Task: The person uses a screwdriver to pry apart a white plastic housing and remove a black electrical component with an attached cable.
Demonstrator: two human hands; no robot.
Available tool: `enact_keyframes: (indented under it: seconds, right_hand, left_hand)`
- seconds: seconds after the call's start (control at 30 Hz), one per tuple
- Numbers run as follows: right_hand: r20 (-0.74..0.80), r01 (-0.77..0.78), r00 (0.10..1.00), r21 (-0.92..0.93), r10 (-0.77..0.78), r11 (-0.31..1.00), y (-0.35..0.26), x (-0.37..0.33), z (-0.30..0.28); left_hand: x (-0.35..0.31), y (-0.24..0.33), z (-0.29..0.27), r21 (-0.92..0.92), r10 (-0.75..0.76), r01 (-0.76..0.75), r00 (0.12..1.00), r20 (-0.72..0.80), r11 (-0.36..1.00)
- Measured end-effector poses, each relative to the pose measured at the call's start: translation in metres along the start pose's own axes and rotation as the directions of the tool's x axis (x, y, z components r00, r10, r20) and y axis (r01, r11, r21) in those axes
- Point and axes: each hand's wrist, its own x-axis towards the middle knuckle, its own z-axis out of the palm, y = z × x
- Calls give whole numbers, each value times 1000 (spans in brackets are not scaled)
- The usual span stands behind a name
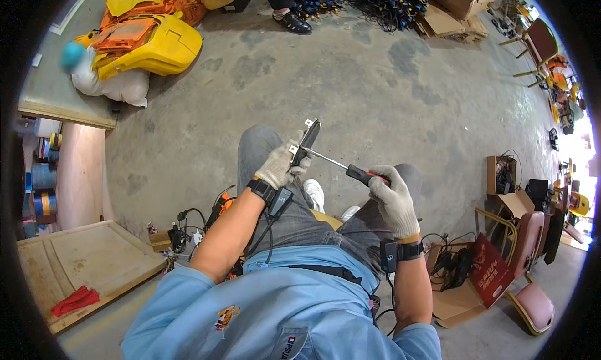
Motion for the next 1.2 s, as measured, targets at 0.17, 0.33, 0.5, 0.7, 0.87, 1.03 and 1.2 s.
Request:
enact_keyframes:
  seconds: [0.17, 0.33, 0.5, 0.7, 0.87, 1.03, 1.2]
  right_hand:
    - [-87, 55, 995, 96, -47, 994, -9, -5, 15]
    - [53, -226, 973, -6, 226, 974, -33, -3, 2]
    - [-100, 22, 995, 91, -13, 996, -4, 4, 3]
    - [-50, -62, 996, 121, 68, 991, -23, -2, 10]
    - [63, -148, 987, -15, 148, 989, -26, 1, -6]
    - [-159, 34, 987, 199, -2, 979, -14, 1, 14]
    - [-26, -100, 994, 157, 105, 983, -26, 1, 3]
  left_hand:
    - [-1, 1, 1, 4, -8, 8, 999, -37, 1000]
    - [-4, -1, 4, 12, 34, -33, 998, -49, 999]
    - [1, -5, 1, -11, 18, -18, 1000, -17, 1000]
    - [-6, 1, 3, 21, 10, -9, 999, -35, 1000]
    - [-8, 2, 8, 38, 17, -16, 999, -33, 999]
    - [-3, 0, 3, 62, 16, -14, 999, -29, 998]
    - [2, -2, -3, 31, -9, 10, 1000, -27, 999]
